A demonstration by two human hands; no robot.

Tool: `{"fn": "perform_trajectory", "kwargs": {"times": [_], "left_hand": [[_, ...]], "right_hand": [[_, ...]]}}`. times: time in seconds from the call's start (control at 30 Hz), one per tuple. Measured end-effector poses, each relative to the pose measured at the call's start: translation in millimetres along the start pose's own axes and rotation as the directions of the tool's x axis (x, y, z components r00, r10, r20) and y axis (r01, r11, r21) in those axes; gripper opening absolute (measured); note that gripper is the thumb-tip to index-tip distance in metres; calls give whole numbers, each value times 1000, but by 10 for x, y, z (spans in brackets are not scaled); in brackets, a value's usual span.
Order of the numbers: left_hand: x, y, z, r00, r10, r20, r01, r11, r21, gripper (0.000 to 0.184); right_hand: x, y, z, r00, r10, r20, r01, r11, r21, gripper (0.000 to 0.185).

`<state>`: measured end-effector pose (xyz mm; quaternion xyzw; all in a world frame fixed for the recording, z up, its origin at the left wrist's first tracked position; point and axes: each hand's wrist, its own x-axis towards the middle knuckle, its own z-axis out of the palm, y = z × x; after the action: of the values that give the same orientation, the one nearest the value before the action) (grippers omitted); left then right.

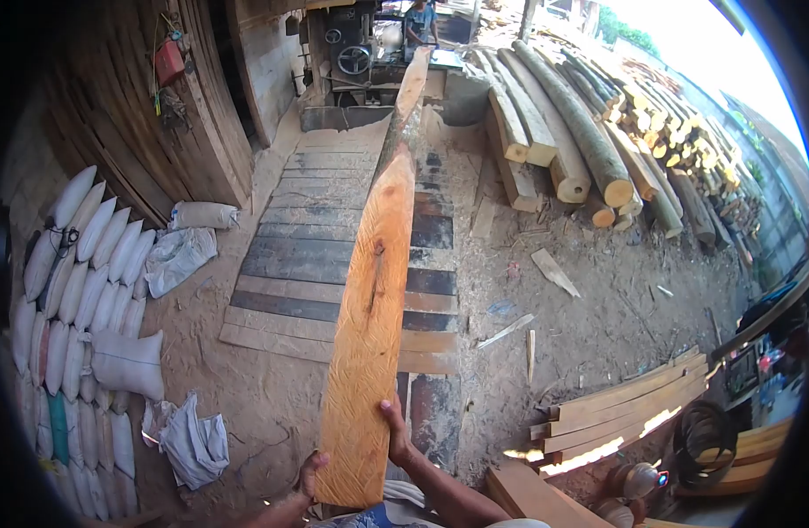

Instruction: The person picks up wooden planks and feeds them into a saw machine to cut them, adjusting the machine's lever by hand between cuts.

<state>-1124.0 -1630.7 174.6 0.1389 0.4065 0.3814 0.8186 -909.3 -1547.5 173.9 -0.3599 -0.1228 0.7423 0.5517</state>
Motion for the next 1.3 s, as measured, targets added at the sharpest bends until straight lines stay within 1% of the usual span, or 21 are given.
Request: {"fn": "perform_trajectory", "kwargs": {"times": [0.03, 0.1, 0.2, 0.3, 0.33, 0.37, 0.43, 0.47, 0.53, 0.57, 0.6, 0.67, 0.7, 0.77, 0.8, 0.9, 1.0, 1.2, 1.3], "left_hand": [[79, -434, -203, 994, 32, -105, -13, 984, 178, 85], [-90, -401, 513, 983, 163, -80, -118, 908, 401, 82], [-133, -273, 671, 997, 64, 44, -77, 835, 545, 87], [81, -558, 346, 998, -31, 52, 14, 957, 289, 88], [153, -667, 237, 998, -48, 51, 37, 981, 188, 89], [216, -749, 153, 998, -46, 43, 43, 996, 72, 91], [436, -673, 51, 995, 5, 100, -3, 1000, -17, 93], [487, -563, -17, 987, 43, 155, -46, 999, 15, 94], [540, -463, -10, 983, 85, 162, -92, 995, 35, 94], [542, -413, 1, 989, 87, 117, -91, 995, 32, 93], [528, -356, 35, 994, 86, 73, -88, 996, 27, 92], [483, -52, 247, 994, 22, 110, -20, 1000, -21, 95], [462, 118, 352, 992, -10, 129, 16, 999, -43, 97], [549, 253, 391, 990, -27, 137, 32, 999, -31, 98], [588, 275, 366, 990, -30, 135, 32, 999, -13, 98], [738, 328, 300, 990, -34, 136, 31, 999, 27, 99], [804, 376, 244, 990, -39, 134, 32, 998, 51, 100], [809, 418, 172, 990, -74, 119, 65, 995, 75, 102], [843, 426, 135, 990, -84, 109, 75, 994, 83, 103]], "right_hand": [[-170, -42, -230, 985, 170, 20, -171, 983, 71, 85], [-330, -44, -693, 981, 171, 93, -177, 982, 69, 84], [-422, -1, -948, 988, 152, 3, -152, 988, 19, 87], [-238, -106, -887, 989, 143, -31, -142, 989, 26, 84], [21, -93, -1008, 987, 161, 6, -161, 985, 68, 80], [94, -83, -954, 989, 149, -10, -149, 989, 23, 80], [323, -153, -767, 993, 114, -39, -117, 990, -85, 80], [384, -180, -696, 995, 97, -30, -99, 992, -80, 79], [546, -257, -608, 997, 77, -2, -77, 994, -81, 78], [619, -261, -575, 998, 70, -2, -70, 994, -84, 79], [690, -269, -535, 998, 64, -1, -64, 994, -87, 79], [814, -298, -456, 999, 43, -29, -46, 993, -105, 80], [863, -326, -427, 999, 43, -17, -45, 992, -117, 80], [943, -384, -382, 999, 47, 7, -45, 989, -138, 82], [947, -469, -261, 999, -2, 34, 7, 989, -149, 83], [1073, -567, -251, 997, 42, 62, -33, 989, -142, 82], [1208, -595, -298, 994, 102, 44, -97, 990, -107, 84], [1353, -649, -257, 997, 59, 54, -52, 991, -122, 86], [1428, -657, -248, 998, 53, 28, -50, 993, -105, 86]]}}
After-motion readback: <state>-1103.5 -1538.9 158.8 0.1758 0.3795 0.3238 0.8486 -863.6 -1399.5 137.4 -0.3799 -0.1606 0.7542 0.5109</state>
